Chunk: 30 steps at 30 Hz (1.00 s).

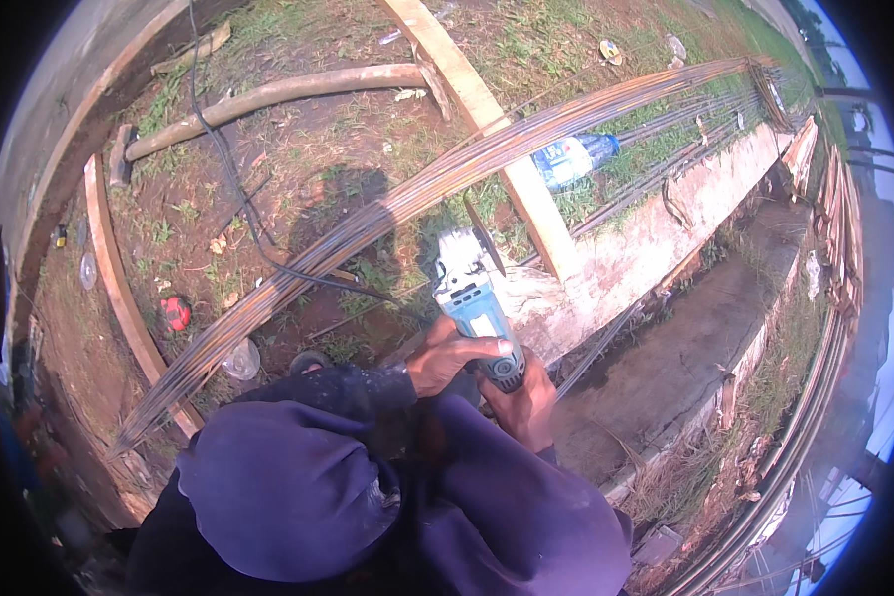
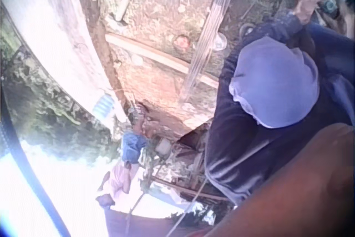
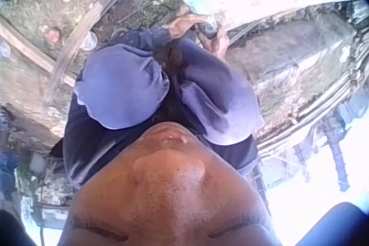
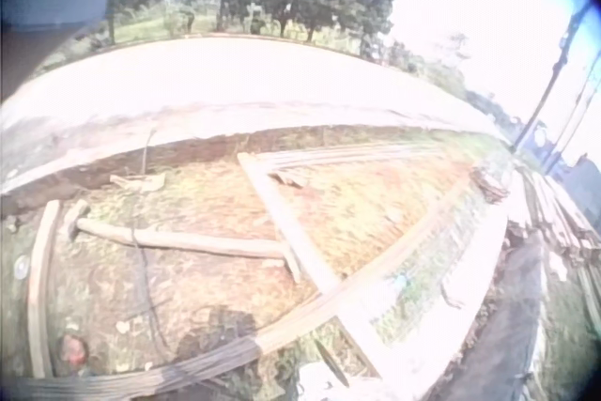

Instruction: The person measures a bundle of metal rods with a tape measure, marks the cut line, and uses an angle grinder to cut the rods. The cut pieces are separated and set aside.

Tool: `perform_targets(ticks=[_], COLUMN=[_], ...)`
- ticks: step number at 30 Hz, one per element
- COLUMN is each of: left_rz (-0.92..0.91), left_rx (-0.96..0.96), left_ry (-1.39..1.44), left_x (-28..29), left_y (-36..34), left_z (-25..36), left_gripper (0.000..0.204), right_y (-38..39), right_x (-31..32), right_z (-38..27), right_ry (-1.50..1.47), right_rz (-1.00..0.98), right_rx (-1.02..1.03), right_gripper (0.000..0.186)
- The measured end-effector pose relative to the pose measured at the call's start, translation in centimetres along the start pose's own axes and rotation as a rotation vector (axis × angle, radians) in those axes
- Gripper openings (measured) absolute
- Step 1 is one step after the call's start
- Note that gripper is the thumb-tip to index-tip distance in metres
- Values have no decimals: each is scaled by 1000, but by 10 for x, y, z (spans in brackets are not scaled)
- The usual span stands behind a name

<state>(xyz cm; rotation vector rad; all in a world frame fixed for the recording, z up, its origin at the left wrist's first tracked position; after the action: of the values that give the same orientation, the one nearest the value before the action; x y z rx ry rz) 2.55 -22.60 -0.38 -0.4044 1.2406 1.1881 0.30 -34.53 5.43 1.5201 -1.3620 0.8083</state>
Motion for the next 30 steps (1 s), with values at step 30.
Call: perform_targets(ticks=[30], left_rz=[44], left_rx=[-179], left_ry=[259], left_x=[31], left_y=[-6], left_z=[34], left_gripper=[44], right_y=[10], right_x=[-36], right_z=[10], right_ry=[194], right_rz=[-36], right_rx=[-93], right_gripper=[33])
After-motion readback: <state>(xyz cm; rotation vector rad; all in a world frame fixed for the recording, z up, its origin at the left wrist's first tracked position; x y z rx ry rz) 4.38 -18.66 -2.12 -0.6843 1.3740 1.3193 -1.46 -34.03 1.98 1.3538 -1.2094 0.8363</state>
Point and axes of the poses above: each hand's wrist, its own y-axis away from the middle knuckle, its own x-axis out of the back of the hand, z = x × y, the point moved 10 cm from there along -y, towards the middle knuckle, and after that the axes turned 14 degrees about y, right-handed, at the moved point
